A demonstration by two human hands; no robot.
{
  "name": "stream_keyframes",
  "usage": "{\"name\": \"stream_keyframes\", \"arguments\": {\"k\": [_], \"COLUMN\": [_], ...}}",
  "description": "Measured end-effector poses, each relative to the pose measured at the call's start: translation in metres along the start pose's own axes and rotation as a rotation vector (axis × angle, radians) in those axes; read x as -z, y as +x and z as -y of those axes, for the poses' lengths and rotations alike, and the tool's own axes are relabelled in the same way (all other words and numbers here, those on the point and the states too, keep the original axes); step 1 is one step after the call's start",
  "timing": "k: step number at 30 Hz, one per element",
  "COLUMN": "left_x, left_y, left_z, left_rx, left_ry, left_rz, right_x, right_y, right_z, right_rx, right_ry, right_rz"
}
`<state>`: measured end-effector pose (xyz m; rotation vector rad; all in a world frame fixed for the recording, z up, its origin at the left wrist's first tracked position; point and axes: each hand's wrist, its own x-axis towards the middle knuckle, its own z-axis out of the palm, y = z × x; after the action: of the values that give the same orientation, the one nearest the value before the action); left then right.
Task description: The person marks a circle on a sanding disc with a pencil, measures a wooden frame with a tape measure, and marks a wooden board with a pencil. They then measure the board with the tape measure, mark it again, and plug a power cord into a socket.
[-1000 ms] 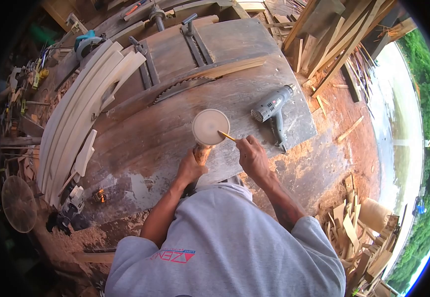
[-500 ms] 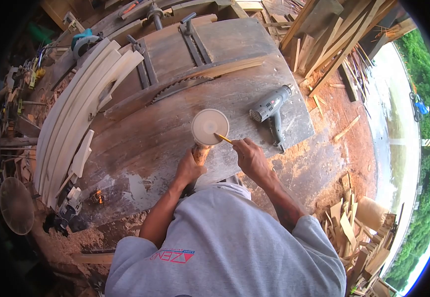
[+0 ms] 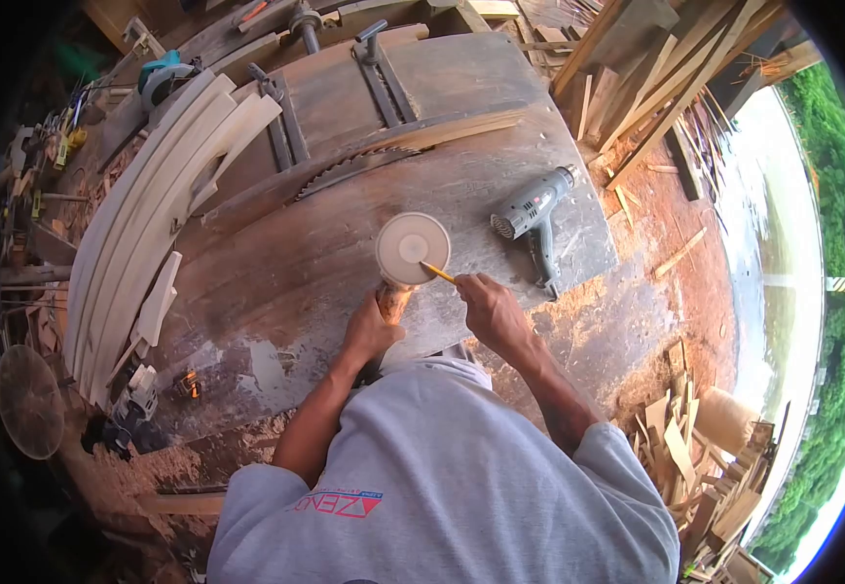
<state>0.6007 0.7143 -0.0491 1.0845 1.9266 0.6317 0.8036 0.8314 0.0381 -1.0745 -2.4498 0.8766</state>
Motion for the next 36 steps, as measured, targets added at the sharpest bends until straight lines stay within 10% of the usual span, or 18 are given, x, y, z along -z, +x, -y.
{"name": "stream_keyframes", "arguments": {"k": [36], "left_x": [0.002], "left_y": [-0.002], "left_z": [-0.005], "left_rx": [0.024], "left_ry": [0.005], "left_rz": [-0.011], "right_x": [0.006], "right_y": [0.003], "right_z": [-0.002], "right_rx": [-0.041], "right_ry": [0.135], "right_rz": [0.028]}}
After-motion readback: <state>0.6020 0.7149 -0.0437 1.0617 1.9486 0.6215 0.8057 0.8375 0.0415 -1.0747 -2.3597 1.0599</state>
